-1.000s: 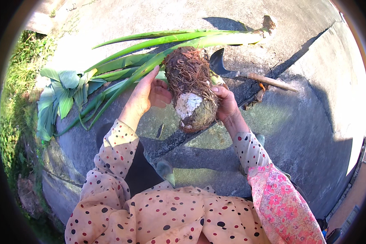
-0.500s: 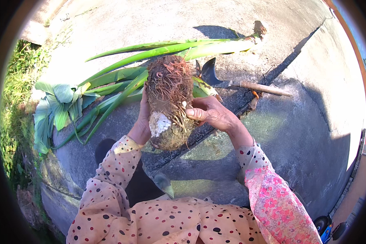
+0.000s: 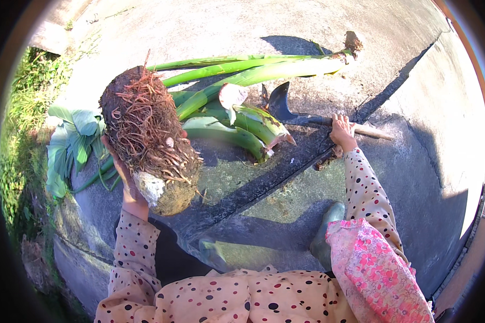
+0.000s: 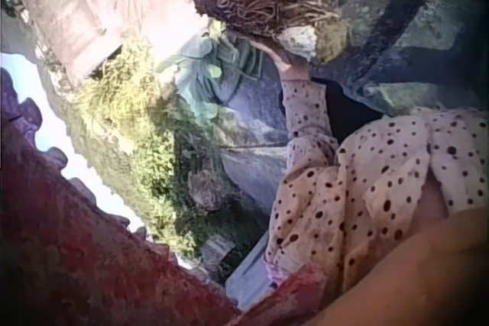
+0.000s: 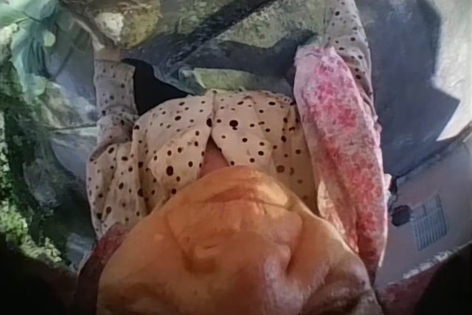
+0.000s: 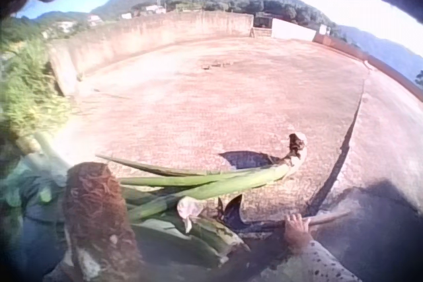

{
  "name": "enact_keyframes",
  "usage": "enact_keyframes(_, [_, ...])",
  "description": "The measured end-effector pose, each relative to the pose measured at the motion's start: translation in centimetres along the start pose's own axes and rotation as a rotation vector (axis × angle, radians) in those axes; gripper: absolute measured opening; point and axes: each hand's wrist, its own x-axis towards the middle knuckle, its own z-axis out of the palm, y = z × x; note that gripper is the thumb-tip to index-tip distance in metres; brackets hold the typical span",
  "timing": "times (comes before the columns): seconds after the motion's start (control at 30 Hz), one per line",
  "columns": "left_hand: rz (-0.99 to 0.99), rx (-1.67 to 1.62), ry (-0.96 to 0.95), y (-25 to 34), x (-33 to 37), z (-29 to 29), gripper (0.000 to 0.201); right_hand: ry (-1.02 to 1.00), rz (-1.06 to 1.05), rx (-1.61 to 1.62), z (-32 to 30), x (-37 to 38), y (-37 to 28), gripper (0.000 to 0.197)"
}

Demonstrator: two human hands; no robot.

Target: The person cleans and trims a taro root by hand and with a sickle-shaped knife on a concrete outdoor surface.

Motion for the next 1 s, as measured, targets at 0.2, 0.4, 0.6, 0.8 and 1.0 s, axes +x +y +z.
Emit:
enact_keyframes(0.2, [0.102,-0.04,0.006,2.2,-1.3,-2.8,0.083,0.153,-0.041,-0.064,2.2,-0.9,-2.4,0.04])
enact_keyframes(0.4, [0.008,-0.092,-0.129,1.0,1.7,-4.4,0.074,0.171,0.067,0.164,-5.6,-4.4,-3.9,0.023])
enact_keyframes(0.6, [-0.105,-0.066,-0.181,-0.9,5.0,-2.4,0.067,0.264,-0.02,0.559,-13.3,-10.4,-4.3,0.026])
enact_keyframes(0.8, [-0.29,-0.169,-0.262,-3.1,5.2,-0.6,0.074,0.024,-0.287,0.662,-18.7,-16.4,-7.1,0.036])
enact_keyframes(1.0, [-0.333,-0.096,-0.269,-4.3,5.1,0.3,0.063,0.215,-0.378,0.843,-21.4,-20.8,-8.5,0.029])
